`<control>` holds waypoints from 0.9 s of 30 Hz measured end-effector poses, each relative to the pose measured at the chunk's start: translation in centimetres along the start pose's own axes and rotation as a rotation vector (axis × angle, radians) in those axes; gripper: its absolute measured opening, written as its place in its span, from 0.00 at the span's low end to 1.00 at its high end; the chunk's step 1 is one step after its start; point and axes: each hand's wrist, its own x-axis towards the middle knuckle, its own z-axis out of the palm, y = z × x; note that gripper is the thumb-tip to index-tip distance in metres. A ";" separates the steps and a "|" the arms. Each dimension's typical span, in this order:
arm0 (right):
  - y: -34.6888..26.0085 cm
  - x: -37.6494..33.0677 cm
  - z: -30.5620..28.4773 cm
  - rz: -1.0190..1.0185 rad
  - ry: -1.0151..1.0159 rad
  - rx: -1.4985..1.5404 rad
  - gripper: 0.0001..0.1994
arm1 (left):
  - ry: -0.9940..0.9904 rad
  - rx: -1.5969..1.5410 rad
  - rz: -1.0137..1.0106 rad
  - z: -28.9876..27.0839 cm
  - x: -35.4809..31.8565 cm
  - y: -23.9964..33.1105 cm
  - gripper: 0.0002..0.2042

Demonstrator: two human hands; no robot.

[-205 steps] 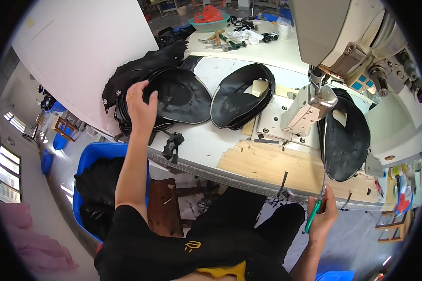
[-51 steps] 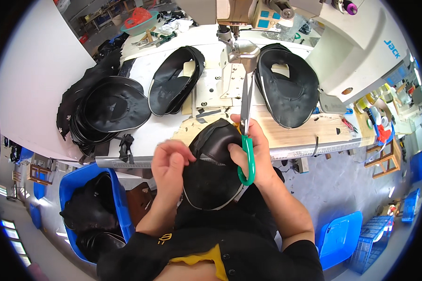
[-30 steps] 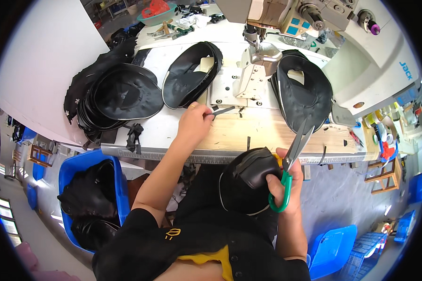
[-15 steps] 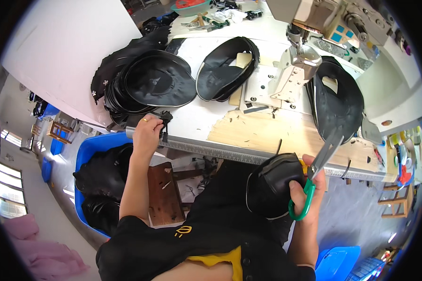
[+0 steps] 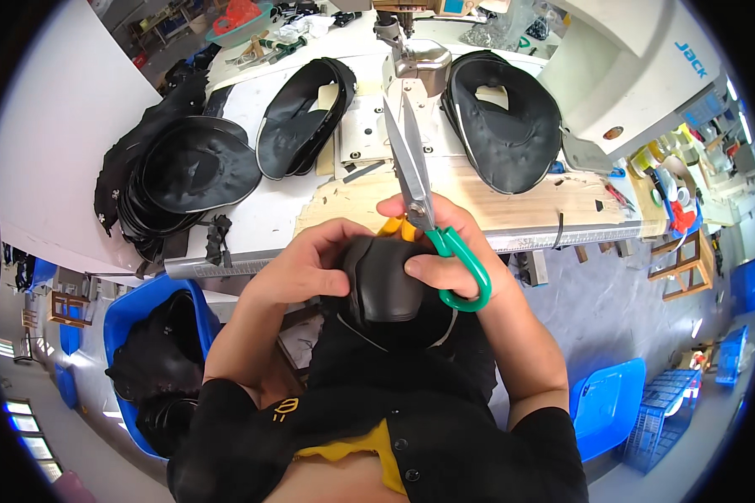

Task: The person uses green-handled scissors to trim excess black leather from the edges of several pre-shaped leather pieces. They pick up each piece from a stack, cut along the perimeter, and place the trimmed piece on the table next to a sewing machine.

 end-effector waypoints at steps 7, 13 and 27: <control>1.7 3.9 0.9 -0.230 0.102 -0.493 0.26 | -0.026 -0.280 -0.131 1.4 -2.4 0.1 0.23; -2.6 4.1 1.3 -0.503 0.245 -1.110 0.26 | 0.363 -0.480 0.166 2.3 -3.3 0.5 0.18; -4.6 -1.5 1.3 -0.433 -0.024 -1.586 0.27 | 0.641 -0.455 0.406 4.4 -2.2 -1.3 0.15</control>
